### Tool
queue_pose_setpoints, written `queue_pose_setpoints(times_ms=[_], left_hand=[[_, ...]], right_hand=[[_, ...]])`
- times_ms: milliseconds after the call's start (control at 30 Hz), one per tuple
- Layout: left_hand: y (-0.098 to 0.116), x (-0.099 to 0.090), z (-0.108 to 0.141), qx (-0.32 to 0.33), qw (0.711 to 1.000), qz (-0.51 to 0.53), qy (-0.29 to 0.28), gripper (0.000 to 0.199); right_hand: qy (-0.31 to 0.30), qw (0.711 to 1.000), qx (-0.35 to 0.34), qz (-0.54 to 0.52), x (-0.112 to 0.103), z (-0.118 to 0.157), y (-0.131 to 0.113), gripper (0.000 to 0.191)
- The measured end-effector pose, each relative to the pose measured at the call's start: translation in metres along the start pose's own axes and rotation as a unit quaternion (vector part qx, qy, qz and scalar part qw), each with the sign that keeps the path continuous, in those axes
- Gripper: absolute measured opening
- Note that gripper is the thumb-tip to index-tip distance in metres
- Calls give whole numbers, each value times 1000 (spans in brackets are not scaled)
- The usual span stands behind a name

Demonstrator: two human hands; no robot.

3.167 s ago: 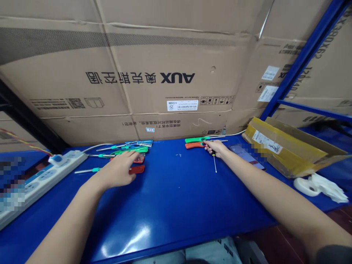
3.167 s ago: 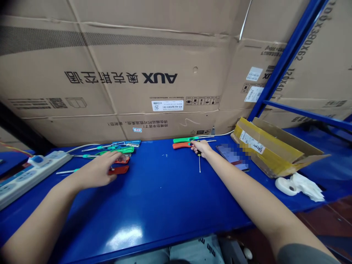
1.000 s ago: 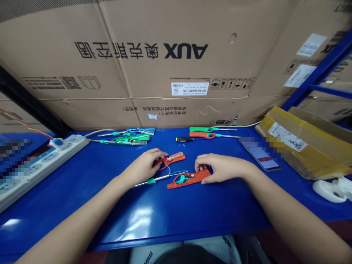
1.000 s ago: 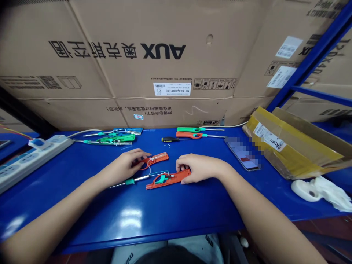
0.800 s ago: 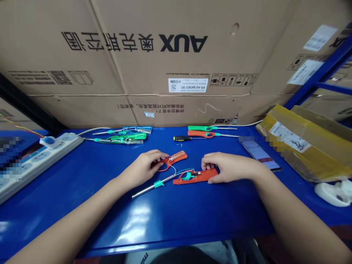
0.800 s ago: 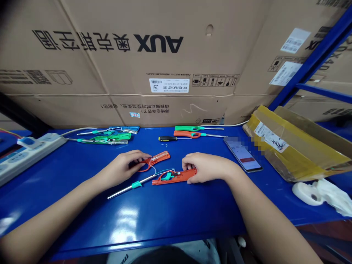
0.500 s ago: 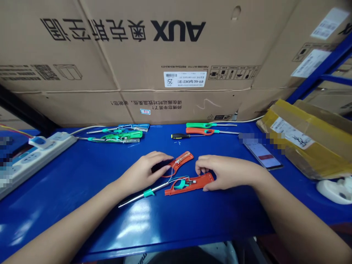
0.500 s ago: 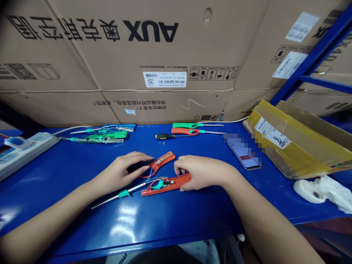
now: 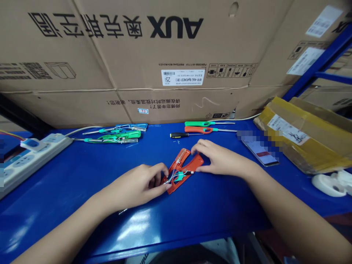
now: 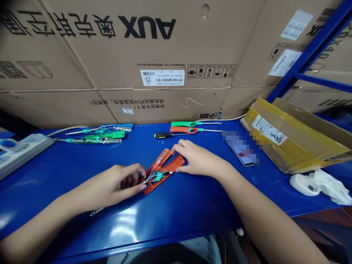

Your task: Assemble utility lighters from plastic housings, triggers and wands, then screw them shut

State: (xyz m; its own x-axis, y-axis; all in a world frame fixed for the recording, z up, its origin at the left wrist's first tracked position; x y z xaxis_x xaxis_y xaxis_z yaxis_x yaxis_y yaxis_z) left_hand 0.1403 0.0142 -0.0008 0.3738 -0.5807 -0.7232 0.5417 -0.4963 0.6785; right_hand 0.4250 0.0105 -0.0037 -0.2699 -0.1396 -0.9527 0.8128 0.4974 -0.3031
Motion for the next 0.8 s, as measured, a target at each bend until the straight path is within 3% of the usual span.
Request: queue_pose_setpoints(times_ms=[67,200,333,533,600,667,733,800], left_hand=[[2,4,0,-3,998,62,-8,22],[7,9,-1,7,990,135,-28,19],[11,18,-4,3,973,224,-56,22],[11,36,-10,21,927,371,-58,51],[7,35,-13,30,941,335,-25,42],[2,29,-15,43,970,235,51,29],[-4,21,-16,70,985,90,133,22],[-9,16,-17,91,982,-27,165,22]], right_hand=[[50,998,23,-8,8,-6,0,33],[59,996,34,-62,22,-16,-6,5],[67,995,12,-77,24,-18,-19,17],[63,994,-47,-77,18,-14,-29,39],[89,995,-36,-31,14,-12,-30,39],[101,995,3,17,9,-10,-31,30],[70,995,50,56,4,-7,-34,32],[0,993,73,92,1,-5,-37,46]])
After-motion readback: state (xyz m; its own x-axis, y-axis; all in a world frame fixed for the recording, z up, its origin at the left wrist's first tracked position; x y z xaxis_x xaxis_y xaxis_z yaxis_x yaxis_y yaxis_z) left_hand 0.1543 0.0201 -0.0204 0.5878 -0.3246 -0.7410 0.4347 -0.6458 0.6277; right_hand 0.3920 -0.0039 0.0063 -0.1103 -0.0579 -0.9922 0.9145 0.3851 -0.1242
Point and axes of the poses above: each hand's wrist, its own z-axis away from the middle knuckle, its own x-axis out of the palm, y = z × x, the point moved 1 cm from there along -z, towards the middle knuckle, and after that the axes turned 6 degrees about z, right-handed, at the moved point
